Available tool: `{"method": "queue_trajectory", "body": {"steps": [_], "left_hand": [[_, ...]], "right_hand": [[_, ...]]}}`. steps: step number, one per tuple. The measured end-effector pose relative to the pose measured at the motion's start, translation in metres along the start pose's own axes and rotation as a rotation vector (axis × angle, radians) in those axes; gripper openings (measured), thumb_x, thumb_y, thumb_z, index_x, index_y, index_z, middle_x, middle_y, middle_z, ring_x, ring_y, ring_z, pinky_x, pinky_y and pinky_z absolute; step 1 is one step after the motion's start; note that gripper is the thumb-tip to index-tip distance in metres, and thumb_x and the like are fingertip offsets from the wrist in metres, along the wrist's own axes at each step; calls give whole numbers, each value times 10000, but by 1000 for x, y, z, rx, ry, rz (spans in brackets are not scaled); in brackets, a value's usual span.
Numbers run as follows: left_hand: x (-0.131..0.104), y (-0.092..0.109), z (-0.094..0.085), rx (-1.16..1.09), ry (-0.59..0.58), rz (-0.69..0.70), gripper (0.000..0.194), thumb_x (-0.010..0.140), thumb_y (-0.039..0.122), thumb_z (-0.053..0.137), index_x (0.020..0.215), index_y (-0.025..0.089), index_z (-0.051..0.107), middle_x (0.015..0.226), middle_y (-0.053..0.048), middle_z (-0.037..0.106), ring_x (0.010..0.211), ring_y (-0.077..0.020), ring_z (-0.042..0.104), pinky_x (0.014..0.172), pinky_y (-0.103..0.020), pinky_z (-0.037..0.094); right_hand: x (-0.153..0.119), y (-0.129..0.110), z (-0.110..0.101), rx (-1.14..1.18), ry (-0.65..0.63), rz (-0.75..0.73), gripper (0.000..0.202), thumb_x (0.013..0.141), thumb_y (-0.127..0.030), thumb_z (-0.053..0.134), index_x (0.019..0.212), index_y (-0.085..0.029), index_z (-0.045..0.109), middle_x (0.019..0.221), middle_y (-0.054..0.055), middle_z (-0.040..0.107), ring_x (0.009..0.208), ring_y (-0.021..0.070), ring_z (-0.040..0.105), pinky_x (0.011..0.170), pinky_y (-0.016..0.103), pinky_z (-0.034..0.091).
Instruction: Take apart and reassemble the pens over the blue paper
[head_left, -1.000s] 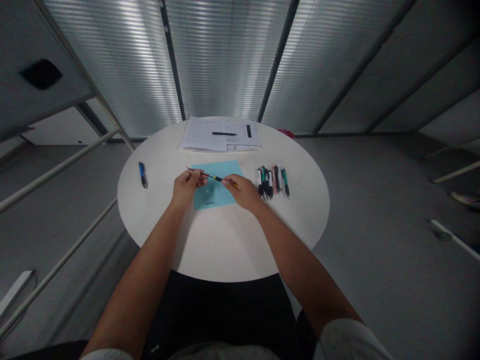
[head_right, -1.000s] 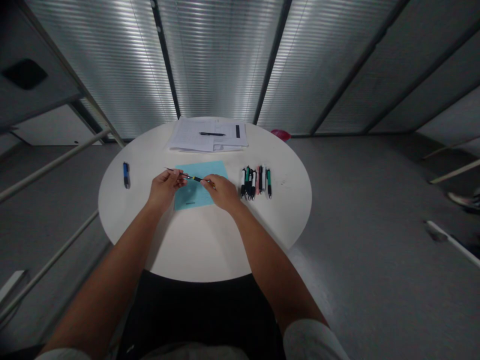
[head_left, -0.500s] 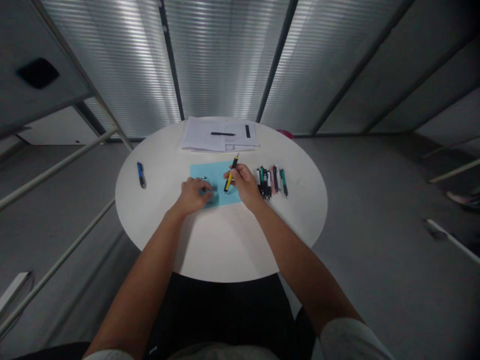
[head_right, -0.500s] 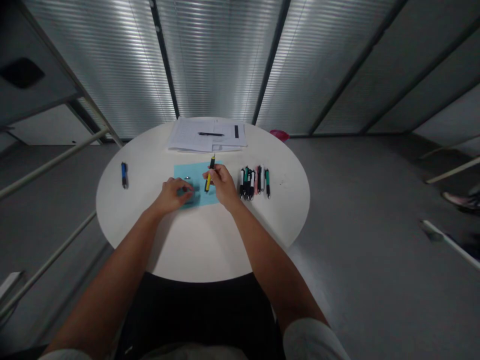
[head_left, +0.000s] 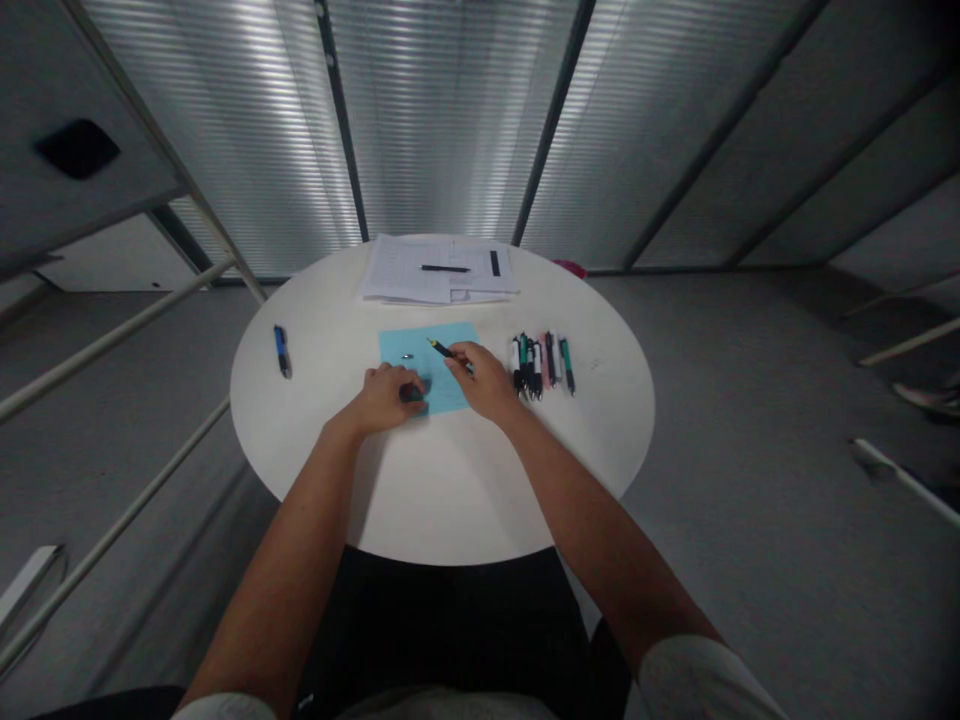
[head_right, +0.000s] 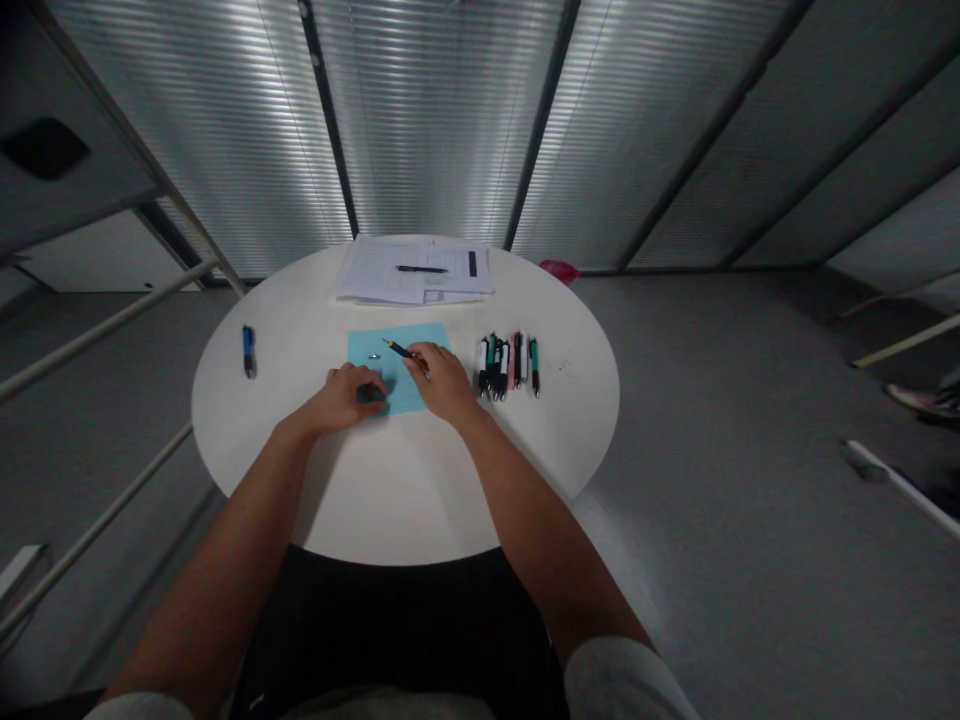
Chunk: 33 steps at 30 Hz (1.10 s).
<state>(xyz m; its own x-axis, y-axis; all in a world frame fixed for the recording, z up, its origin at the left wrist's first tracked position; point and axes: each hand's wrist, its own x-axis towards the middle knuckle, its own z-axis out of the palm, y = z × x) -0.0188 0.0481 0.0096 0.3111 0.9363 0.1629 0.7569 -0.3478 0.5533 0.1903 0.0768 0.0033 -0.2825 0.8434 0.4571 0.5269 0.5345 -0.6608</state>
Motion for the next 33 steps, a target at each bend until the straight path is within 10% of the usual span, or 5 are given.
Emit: {"method": "queue_trajectory", "body": {"steps": [19,33], "left_hand": [[15,1,4,-1066,464,-258,278,795,418,652,916,176,587,894,-93,744,635,-116,613,600,-253,437],[14,7,7,-1100,344,-295,322,769,445,696,866,187,529,991,-125,738,696,-134,667,657,-266,478]], "right_hand": [[-2,-2,-2,-77,-86,-97,218,943,-340,508,1070,-213,630,983,68,652,934,195,576,870,334,428],[-2,-4,-2,-128,-131,-82,203,933,-332,534,1049,-224,661,953,61,663,910,195,576,838,330,421]]}}
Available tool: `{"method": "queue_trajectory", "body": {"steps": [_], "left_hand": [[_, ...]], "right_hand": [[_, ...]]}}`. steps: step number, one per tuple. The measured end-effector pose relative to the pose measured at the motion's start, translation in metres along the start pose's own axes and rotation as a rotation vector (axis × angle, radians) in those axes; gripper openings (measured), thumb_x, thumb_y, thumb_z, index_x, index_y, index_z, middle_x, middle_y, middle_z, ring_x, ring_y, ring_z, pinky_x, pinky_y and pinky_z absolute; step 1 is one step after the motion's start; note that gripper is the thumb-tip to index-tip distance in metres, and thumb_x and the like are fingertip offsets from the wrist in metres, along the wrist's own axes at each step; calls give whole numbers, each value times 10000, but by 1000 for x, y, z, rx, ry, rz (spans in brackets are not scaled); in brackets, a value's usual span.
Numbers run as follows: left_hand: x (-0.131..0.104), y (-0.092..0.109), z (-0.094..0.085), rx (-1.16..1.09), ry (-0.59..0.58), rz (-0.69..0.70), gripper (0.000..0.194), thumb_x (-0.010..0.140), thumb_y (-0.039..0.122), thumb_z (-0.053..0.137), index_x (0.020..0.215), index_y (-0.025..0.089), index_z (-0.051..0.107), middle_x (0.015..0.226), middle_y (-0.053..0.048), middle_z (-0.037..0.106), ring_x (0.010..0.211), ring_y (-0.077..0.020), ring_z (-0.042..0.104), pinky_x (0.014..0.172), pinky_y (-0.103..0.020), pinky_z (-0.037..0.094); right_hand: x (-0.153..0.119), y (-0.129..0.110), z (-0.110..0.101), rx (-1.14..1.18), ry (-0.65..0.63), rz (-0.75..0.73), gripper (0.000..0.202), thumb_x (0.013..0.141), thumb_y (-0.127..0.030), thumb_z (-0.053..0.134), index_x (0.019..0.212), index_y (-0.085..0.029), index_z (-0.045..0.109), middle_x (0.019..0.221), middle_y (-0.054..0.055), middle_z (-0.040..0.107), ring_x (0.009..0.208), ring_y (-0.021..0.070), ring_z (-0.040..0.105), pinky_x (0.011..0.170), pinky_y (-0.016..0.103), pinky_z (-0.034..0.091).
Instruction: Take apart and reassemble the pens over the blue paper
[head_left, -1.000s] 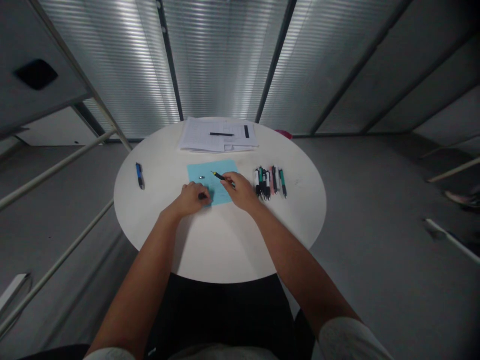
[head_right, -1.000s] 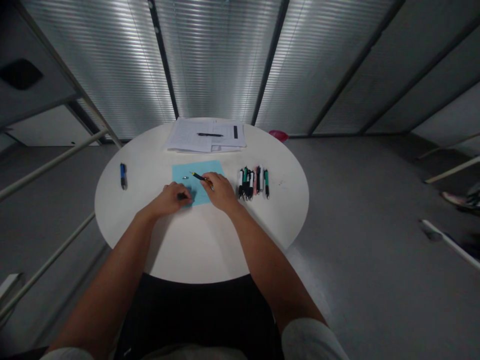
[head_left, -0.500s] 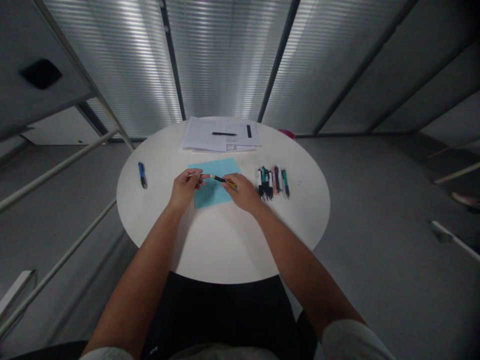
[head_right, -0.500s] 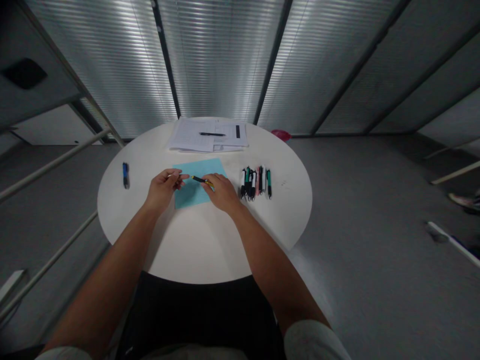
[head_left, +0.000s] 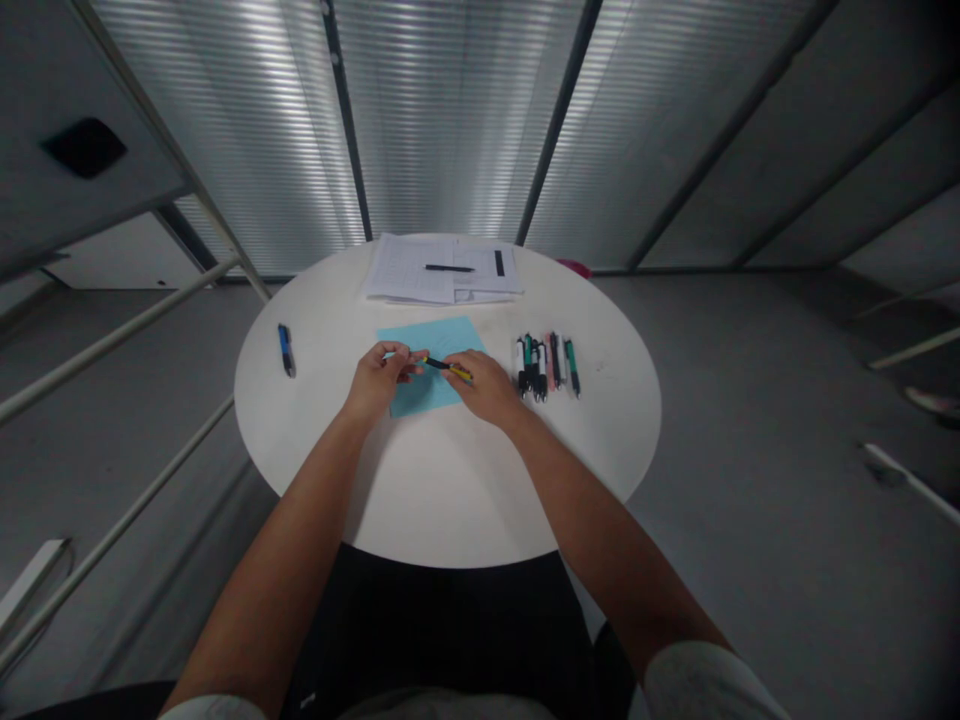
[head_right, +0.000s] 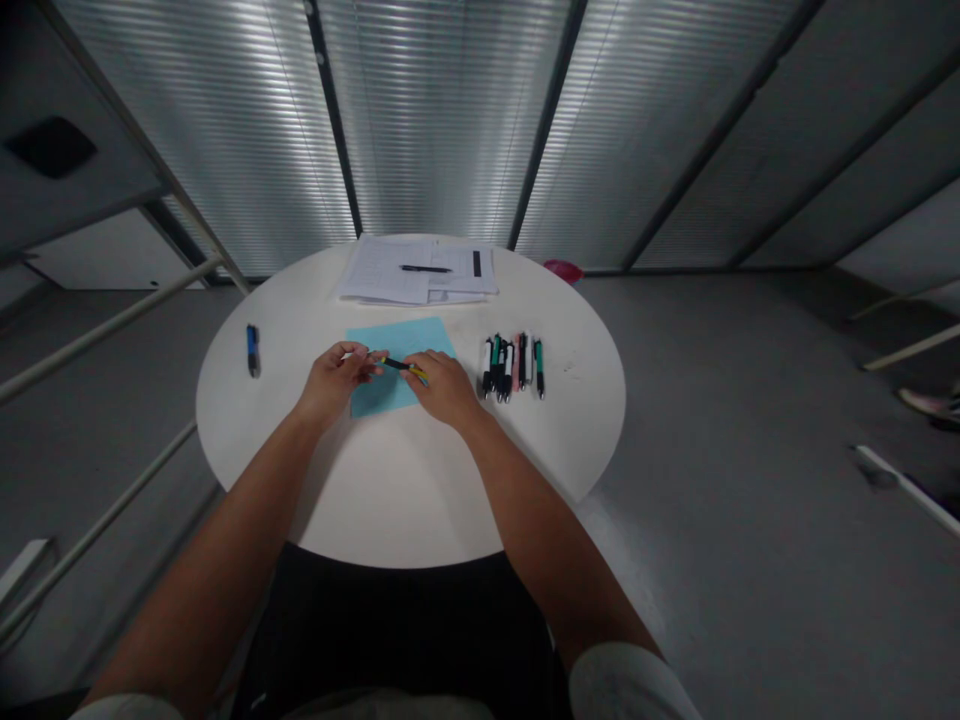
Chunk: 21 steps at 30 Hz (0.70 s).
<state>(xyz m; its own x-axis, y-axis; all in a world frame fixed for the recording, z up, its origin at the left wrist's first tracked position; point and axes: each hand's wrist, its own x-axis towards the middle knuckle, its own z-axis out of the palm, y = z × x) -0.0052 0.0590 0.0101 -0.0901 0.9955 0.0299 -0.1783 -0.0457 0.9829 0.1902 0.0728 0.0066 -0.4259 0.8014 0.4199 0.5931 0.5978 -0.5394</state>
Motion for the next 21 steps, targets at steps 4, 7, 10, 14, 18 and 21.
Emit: {"method": "queue_trajectory", "body": {"steps": [4,7,10,14,18,21], "left_hand": [[0,-1,-1,58,-19,17,299,790,435,670,876,177,546,996,-130,738,704,-140,665,648,-272,474],[0,-1,0,147,-7,54,269,800,416,658,861,167,580,969,-124,741,708,-143,654,632,-269,462],[0,-2,1,195,8,72,274,780,420,679,835,158,620,934,-115,742,690,-145,636,612,-266,445],[-2,1,2,158,51,62,307,746,446,716,788,149,651,927,-118,739,667,-142,616,607,-268,432],[-3,3,1,119,-20,19,344,692,471,769,773,149,682,950,-119,739,686,-147,622,621,-271,441],[-3,2,0,61,-60,0,388,702,522,750,832,158,711,983,-119,733,710,-155,635,637,-280,454]], "right_hand": [[0,-1,-2,-11,-2,-6,190,931,-314,539,1041,-222,663,949,58,661,899,193,574,837,327,421],[0,0,-1,-58,9,-18,176,914,-303,565,1031,-218,666,942,64,656,902,207,563,836,342,416],[0,0,1,-65,17,-26,154,894,-281,593,1019,-227,663,942,63,649,918,215,548,845,350,414],[-1,-4,3,-8,10,-11,148,900,-289,584,1019,-234,652,925,48,636,909,201,551,839,336,424],[-1,-10,2,70,5,10,158,916,-308,558,1026,-233,644,961,49,646,902,185,573,825,321,436],[-1,-11,1,120,31,5,178,923,-326,540,1026,-226,645,975,58,650,925,186,584,843,325,439]]}}
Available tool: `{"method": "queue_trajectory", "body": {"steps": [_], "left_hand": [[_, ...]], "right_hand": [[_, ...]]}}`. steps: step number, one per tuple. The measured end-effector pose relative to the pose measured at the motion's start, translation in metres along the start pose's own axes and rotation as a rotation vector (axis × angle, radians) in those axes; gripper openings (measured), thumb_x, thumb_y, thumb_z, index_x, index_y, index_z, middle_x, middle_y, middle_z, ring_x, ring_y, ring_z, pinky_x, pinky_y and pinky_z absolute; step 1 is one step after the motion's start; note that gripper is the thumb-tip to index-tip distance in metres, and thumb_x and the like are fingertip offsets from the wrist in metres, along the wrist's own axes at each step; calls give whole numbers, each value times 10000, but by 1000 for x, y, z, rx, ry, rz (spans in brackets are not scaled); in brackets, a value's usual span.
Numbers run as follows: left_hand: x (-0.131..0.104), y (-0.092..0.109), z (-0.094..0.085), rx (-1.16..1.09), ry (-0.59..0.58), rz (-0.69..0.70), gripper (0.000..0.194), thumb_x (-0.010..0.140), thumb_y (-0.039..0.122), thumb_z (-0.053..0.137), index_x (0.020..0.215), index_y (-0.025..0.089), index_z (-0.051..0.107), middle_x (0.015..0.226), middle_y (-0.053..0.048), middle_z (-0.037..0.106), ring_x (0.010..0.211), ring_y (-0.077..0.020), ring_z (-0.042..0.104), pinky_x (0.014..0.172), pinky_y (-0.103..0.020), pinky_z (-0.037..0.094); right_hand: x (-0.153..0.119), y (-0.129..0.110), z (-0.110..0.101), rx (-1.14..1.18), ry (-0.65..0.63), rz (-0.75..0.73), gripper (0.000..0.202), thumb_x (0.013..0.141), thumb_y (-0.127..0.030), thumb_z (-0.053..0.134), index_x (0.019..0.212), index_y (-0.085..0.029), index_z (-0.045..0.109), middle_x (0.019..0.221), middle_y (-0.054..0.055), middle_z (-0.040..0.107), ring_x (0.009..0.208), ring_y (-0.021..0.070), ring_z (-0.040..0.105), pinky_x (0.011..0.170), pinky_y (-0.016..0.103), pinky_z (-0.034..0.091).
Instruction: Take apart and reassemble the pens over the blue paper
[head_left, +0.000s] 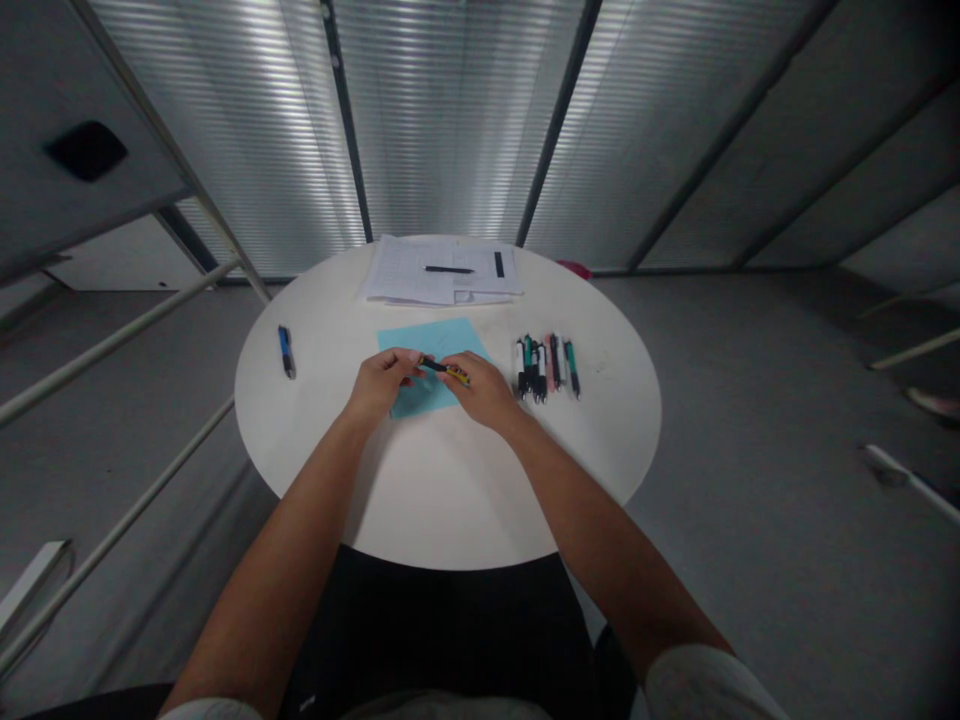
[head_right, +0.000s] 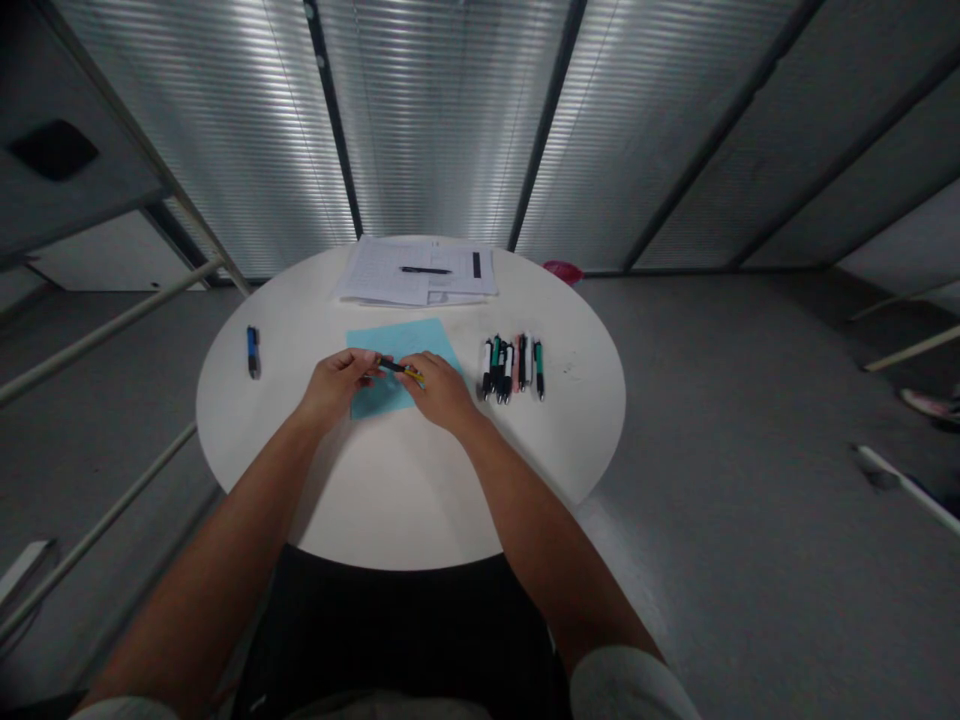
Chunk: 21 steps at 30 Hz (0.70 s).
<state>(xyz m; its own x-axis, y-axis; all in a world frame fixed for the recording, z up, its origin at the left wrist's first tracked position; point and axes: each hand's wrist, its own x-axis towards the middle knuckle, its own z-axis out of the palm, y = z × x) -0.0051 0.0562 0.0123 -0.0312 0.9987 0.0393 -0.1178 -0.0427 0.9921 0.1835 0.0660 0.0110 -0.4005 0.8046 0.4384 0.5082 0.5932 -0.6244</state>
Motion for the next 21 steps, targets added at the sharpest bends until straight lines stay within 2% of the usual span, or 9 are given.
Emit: {"method": "queue_trajectory", "body": {"steps": [3,8,11,13,15,18,21], "left_hand": [[0,0,0,-19,-7,-2,392,693,499,761,897,167,729,953,-109,732,732,-165,643,649,-285,456],[-1,-2,-1,55,-23,29,402,715,413,735,1039,176,715,944,-104,732,771,-185,645,724,-315,462],[3,-8,-10,340,111,171,333,777,372,654,1043,181,713,912,-98,714,831,-214,630,824,-365,457],[7,-14,-17,670,224,281,327,773,327,649,1067,201,716,998,-110,690,930,-251,595,919,-418,415],[9,-19,-22,920,302,303,408,788,322,635,1176,206,686,1115,-150,645,1048,-311,544,955,-469,376],[8,-19,-22,1217,262,178,470,867,333,540,1326,247,595,1233,-168,586,1139,-355,475,936,-496,361],[4,-15,-16,1375,168,120,439,919,337,466,1345,330,571,1270,-133,566,1164,-346,445,925,-490,348]], "right_hand": [[0,2,2,95,43,46,203,912,-367,543,1009,-220,644,955,53,645,896,179,591,825,324,454],[2,5,9,440,7,223,304,888,-494,524,1008,-225,598,867,14,653,798,151,606,724,295,495],[6,6,8,550,64,256,354,870,-552,515,990,-222,556,872,25,668,829,154,627,761,307,505],[8,6,6,575,102,245,373,865,-570,513,995,-222,539,897,39,679,869,159,637,816,325,501],[9,6,5,590,113,234,382,861,-574,519,1006,-221,533,911,46,684,893,163,640,844,335,493],[8,5,6,598,104,222,371,857,-564,534,990,-218,539,902,43,684,890,165,639,823,326,488],[6,5,8,568,103,206,337,863,-535,538,965,-214,552,884,29,679,857,158,628,766,298,477]]}}
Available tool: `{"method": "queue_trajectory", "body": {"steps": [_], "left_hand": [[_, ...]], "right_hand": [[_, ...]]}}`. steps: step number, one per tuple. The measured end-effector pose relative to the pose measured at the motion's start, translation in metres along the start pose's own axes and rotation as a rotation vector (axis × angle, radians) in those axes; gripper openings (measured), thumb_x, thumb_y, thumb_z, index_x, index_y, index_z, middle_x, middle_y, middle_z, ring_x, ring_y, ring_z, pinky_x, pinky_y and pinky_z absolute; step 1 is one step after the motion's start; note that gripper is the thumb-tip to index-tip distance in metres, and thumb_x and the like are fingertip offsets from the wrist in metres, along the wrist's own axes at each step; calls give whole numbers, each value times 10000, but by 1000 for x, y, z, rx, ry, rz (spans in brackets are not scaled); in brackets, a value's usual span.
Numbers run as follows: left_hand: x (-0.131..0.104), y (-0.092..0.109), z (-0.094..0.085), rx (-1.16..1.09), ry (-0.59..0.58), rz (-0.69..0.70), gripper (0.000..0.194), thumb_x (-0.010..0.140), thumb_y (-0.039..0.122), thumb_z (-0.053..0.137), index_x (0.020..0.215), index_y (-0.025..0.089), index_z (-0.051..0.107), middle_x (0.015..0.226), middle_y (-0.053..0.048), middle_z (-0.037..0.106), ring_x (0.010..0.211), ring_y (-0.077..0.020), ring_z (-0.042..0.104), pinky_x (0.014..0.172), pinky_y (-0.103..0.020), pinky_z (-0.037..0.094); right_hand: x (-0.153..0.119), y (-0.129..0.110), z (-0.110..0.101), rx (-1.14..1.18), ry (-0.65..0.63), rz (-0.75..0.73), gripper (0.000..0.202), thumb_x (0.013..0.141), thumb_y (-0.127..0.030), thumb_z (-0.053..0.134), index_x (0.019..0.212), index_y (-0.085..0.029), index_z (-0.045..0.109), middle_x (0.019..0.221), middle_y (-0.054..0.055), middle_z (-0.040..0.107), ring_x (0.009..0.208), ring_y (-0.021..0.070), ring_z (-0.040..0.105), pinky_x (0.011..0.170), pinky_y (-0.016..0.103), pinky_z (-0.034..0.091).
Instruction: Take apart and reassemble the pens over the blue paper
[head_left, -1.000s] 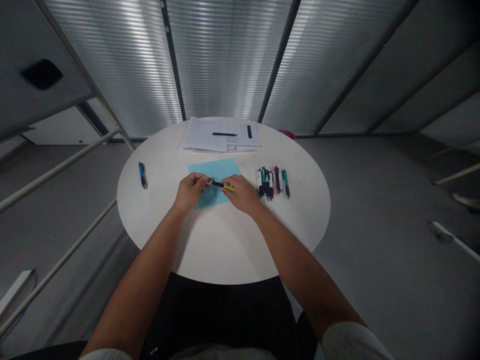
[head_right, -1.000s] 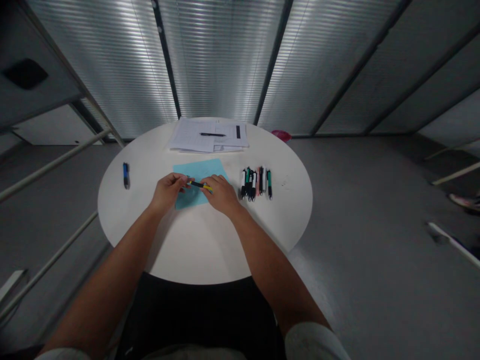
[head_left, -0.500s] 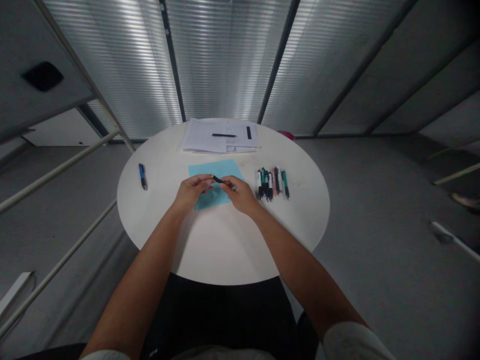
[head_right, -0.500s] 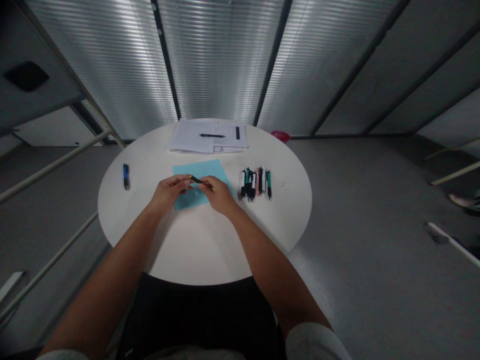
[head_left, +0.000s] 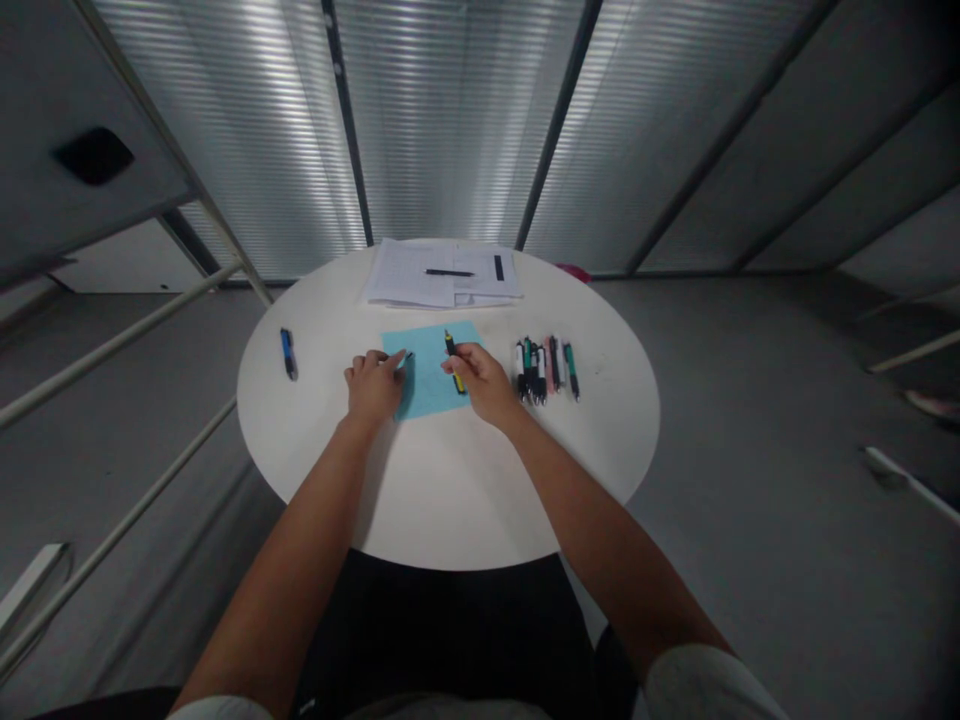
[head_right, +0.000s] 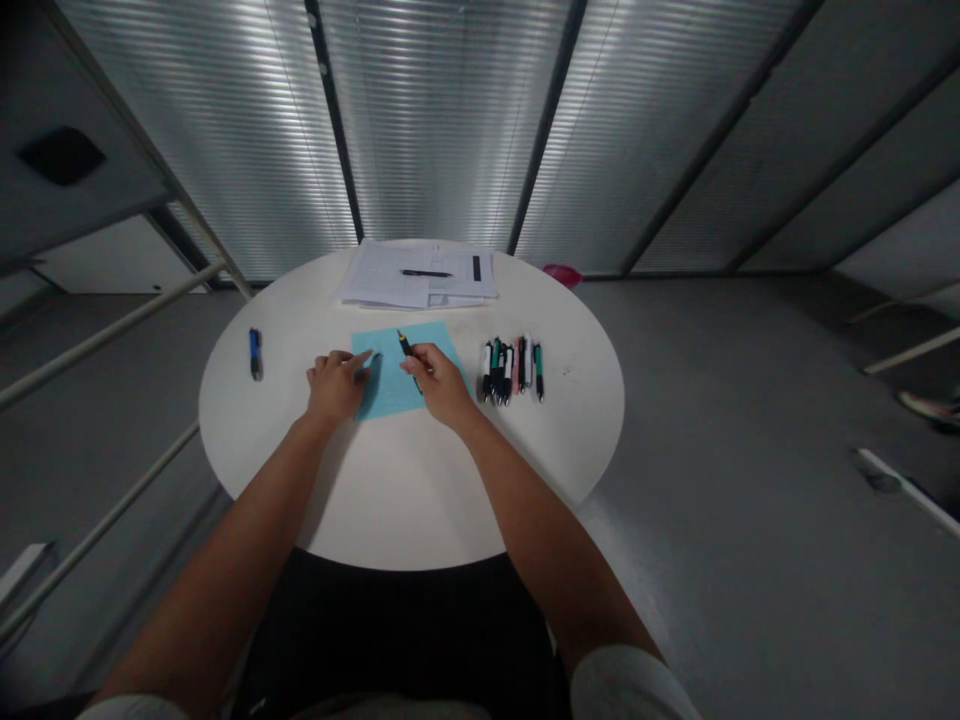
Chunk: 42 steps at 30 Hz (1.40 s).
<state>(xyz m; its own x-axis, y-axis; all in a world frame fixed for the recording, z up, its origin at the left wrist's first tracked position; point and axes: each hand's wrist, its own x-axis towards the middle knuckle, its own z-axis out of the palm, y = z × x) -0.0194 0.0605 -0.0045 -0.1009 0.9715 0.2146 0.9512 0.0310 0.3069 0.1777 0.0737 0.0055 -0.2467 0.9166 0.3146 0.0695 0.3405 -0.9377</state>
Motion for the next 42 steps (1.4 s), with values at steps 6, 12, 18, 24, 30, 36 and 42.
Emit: {"method": "queue_trajectory", "body": {"steps": [6,12,18,24,30,36,42], "left_hand": [[-1,6,-3,11,37,65,355,913,359,475,1213,300,654,1207,-123,603,1132,-340,458,905,-490,329],[2,5,0,-42,32,75,282,873,381,531,1030,235,715,1121,-141,652,1107,-358,480,895,-497,333],[7,0,4,-392,69,87,214,863,329,548,955,219,706,971,-91,714,958,-264,586,894,-411,383],[8,3,6,-927,64,50,242,816,393,609,871,175,698,856,-63,713,780,-182,616,778,-315,455],[7,7,3,-1086,23,25,264,790,408,647,856,163,721,866,-79,724,819,-187,628,822,-323,461],[5,8,2,-1025,-54,68,287,775,437,656,819,160,721,806,-64,711,754,-172,609,743,-298,457],[2,9,1,-955,-102,64,297,762,449,658,788,160,719,739,-40,685,663,-145,557,647,-272,417]], "right_hand": [[-1,0,-1,-101,12,-8,265,871,-459,557,958,-209,581,832,-4,635,762,129,579,685,256,444],[-2,-3,-2,-234,-4,-33,238,882,-411,553,966,-195,602,835,1,632,753,133,573,697,260,440],[-3,1,-11,-591,-15,-187,198,920,-329,525,1041,-215,632,986,51,638,922,182,591,817,307,443],[-4,-2,-17,-745,-46,-178,194,926,-315,536,1048,-230,660,969,53,631,911,185,592,814,309,450],[-4,-1,-15,-756,-74,-176,196,927,-311,546,1056,-227,667,1000,54,639,947,187,587,852,322,453],[-3,0,-18,-820,-80,-226,150,900,-254,588,1017,-225,679,976,53,646,937,200,555,856,338,442],[-3,-5,-22,-844,-107,-327,142,869,-163,600,979,-205,680,964,66,647,946,221,530,881,368,425]]}}
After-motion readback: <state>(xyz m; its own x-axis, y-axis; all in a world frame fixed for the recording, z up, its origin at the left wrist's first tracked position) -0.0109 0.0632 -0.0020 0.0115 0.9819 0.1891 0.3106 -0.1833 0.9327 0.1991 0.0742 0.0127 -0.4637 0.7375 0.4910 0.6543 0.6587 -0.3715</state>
